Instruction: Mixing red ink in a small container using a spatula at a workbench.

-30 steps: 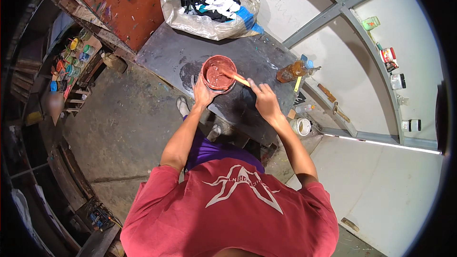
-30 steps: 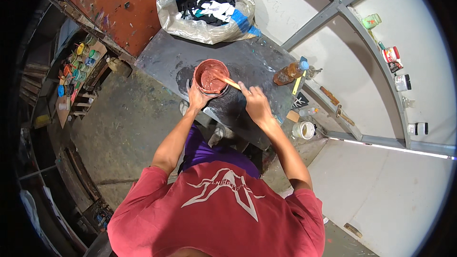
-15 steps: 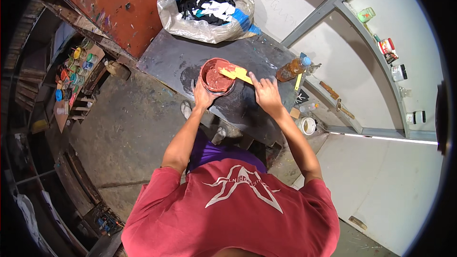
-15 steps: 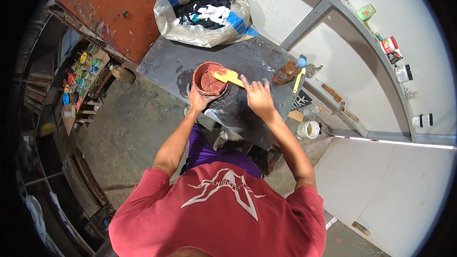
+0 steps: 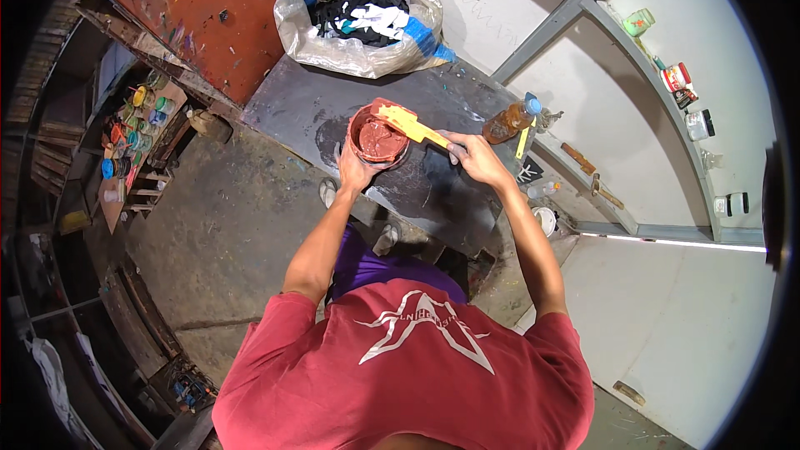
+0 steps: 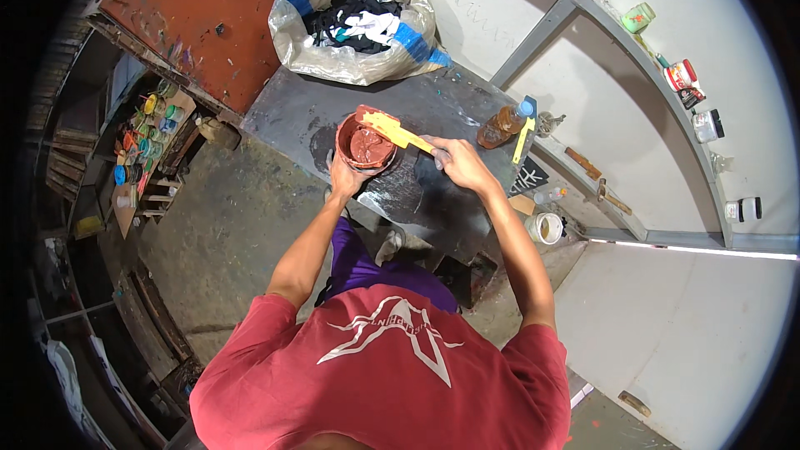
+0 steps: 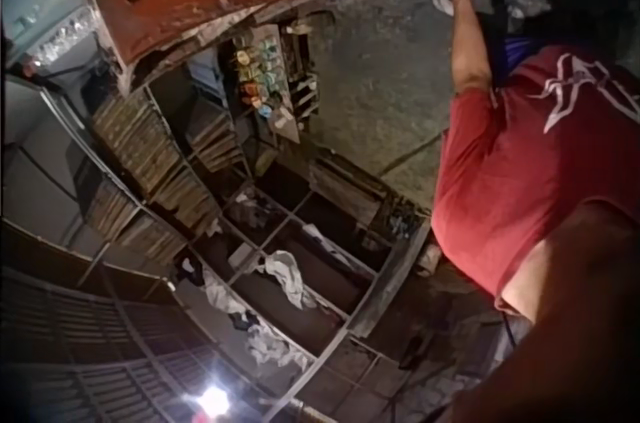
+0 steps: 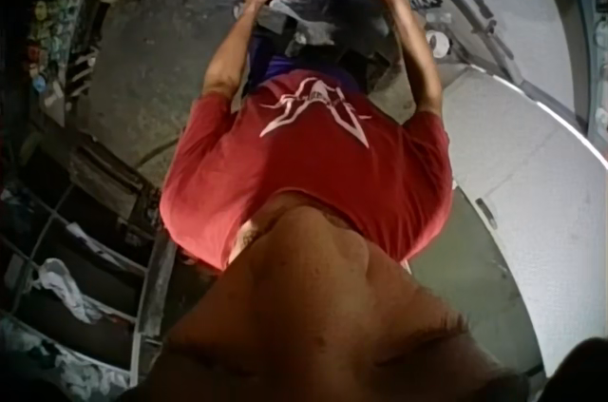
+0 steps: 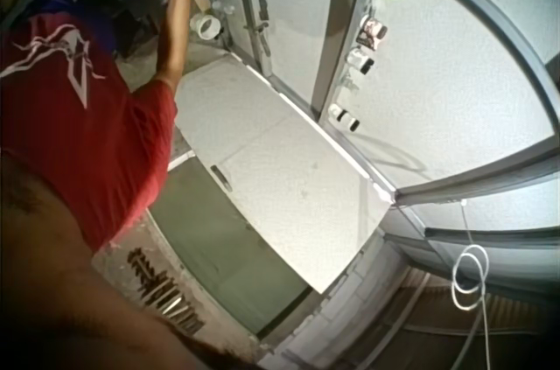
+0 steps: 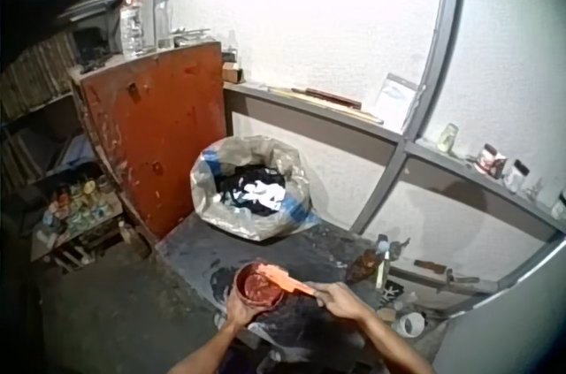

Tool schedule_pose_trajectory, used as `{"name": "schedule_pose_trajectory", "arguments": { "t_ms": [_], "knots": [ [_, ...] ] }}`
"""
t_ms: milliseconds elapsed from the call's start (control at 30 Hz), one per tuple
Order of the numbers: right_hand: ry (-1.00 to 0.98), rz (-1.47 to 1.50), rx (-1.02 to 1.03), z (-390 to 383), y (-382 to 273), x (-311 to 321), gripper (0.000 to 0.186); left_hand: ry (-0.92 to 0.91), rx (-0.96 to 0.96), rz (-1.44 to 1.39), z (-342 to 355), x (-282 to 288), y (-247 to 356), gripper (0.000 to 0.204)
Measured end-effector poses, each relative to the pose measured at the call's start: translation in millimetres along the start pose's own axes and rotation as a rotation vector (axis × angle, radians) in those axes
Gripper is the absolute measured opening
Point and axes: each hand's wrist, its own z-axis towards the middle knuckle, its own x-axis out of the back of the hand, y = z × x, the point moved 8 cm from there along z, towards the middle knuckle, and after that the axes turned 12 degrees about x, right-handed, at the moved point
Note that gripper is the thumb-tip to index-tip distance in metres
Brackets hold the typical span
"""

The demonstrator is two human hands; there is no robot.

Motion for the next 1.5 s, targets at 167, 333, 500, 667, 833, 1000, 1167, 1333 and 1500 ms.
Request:
{"name": "schedule_pose_trajectory", "arguments": {
  "t_ms": [167, 333, 500, 667, 833, 1000, 1167, 1333, 1500],
  "knots": [
    [0.078, -0.314, 0.302, -1, -17, 0, 0.052, -0.041, 0.039, -0.073, 2, 0, 3, 0.105],
    [-0.035, -0.656, 0.389, 3, 5, -18, 0.063, -0.064, 0.072, -0.132, 4, -1, 3, 0.109],
    [-0.152, -0.938, 0.321, -2, 20, -17, 0.064, -0.051, 0.085, -0.192, 1, 5, 9, 0.109],
    [-0.120, -1.139, 0.363, -12, 29, -4, 0.072, -0.087, 0.090, -0.114, 3, 2, 9, 0.107],
    [-0.148, -1.204, 0.277, -18, 32, 2, 0.073, -0.070, 0.088, -0.121, 2, 3, 10, 0.109],
    [-0.104, -1.246, 0.319, -25, 29, 8, 0.072, -0.057, 0.041, -0.119, 3, 2, 10, 0.111],
    [-0.053, -1.292, 0.361, -35, 15, 20, 0.072, -0.069, 0.058, -0.146, 3, 2, 7, 0.112],
    [0.011, -1.029, 0.210, -39, -16, 43, 0.071, -0.069, 0.067, -0.112, 4, -1, 6, 0.115],
    [0.184, -0.499, 0.223, -41, -34, 44, 0.066, -0.031, -0.001, -0.165, 5, -3, 4, 0.121]
  ]
}}
